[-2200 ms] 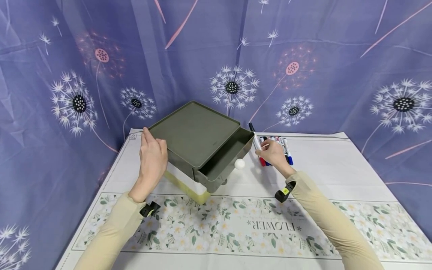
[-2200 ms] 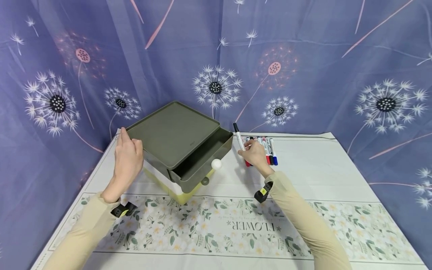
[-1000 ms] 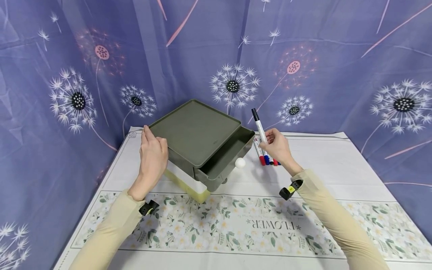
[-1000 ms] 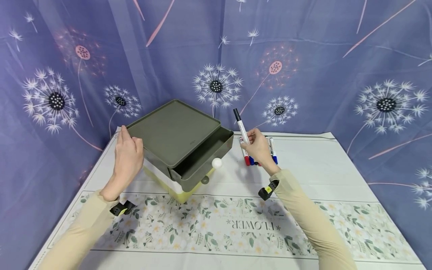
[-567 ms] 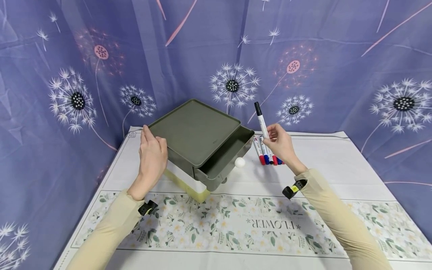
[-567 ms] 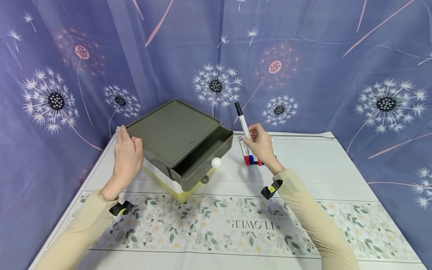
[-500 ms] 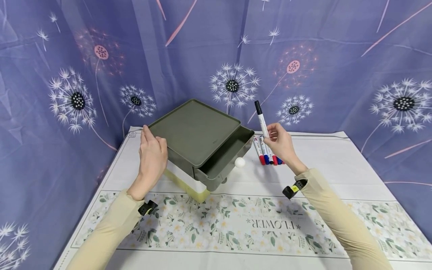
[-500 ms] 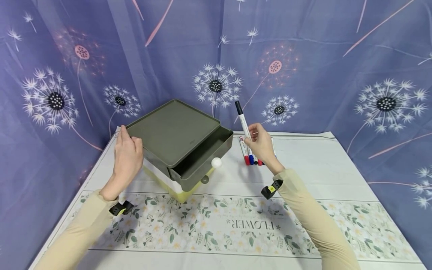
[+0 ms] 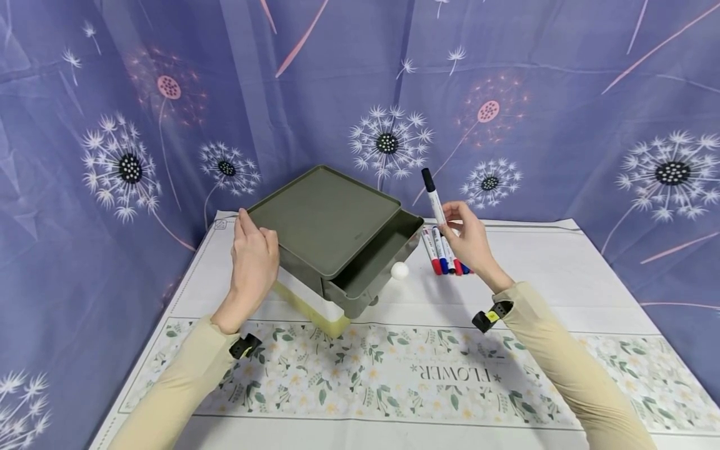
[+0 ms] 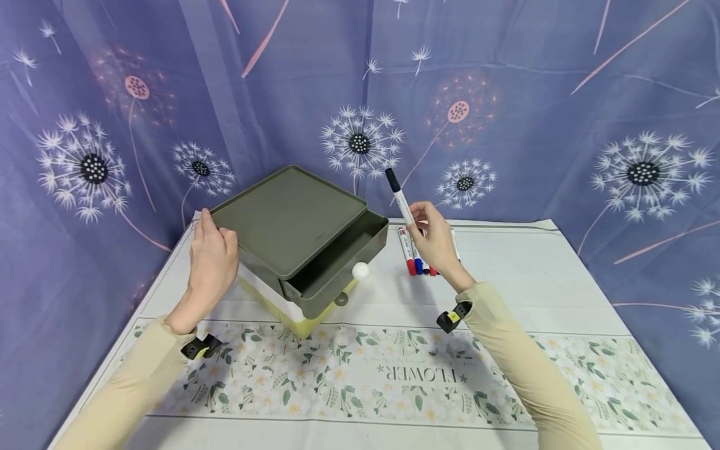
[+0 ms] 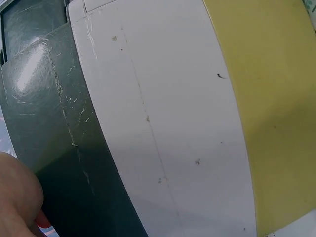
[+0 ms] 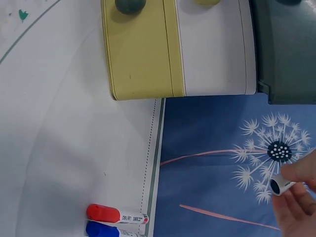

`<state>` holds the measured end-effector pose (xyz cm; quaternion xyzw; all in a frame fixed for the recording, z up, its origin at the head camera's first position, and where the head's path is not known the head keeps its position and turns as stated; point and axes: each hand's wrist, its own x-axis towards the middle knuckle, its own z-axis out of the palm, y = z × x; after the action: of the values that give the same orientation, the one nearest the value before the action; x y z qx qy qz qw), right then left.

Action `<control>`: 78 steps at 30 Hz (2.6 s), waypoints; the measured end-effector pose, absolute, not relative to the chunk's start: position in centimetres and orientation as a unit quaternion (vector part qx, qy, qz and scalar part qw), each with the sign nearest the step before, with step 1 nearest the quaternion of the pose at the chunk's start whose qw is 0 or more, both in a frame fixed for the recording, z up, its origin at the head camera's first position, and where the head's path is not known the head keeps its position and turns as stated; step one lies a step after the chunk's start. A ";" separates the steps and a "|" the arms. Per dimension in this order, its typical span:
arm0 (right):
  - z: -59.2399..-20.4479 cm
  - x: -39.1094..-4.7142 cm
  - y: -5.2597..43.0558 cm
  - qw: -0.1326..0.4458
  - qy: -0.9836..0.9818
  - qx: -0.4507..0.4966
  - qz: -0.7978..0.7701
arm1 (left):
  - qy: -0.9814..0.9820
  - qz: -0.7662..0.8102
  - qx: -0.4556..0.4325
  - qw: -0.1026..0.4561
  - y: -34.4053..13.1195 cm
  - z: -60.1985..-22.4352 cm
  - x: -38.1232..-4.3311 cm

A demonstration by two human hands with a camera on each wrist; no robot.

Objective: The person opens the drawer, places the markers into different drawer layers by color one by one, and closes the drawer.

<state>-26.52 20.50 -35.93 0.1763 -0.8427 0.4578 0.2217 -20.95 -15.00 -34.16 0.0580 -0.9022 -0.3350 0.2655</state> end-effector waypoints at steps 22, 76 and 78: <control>-35.6 -26.7 20.4 0.327 -0.820 0.326 0.339 | -0.902 -0.331 0.055 0.273 -14.9 -34.2 -21.0; -33.2 -24.7 17.4 0.264 -0.823 0.498 0.067 | -0.903 -0.330 0.051 0.270 -15.0 -34.4 -21.0; -33.3 -24.6 17.3 0.259 -0.826 0.496 0.067 | -0.902 -0.328 0.050 0.277 -14.9 -34.4 -21.1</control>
<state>-24.63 17.32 -33.26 0.4958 -0.8261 0.0665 0.2592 -21.05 -14.95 -34.40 0.0495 -0.9019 -0.3280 0.2767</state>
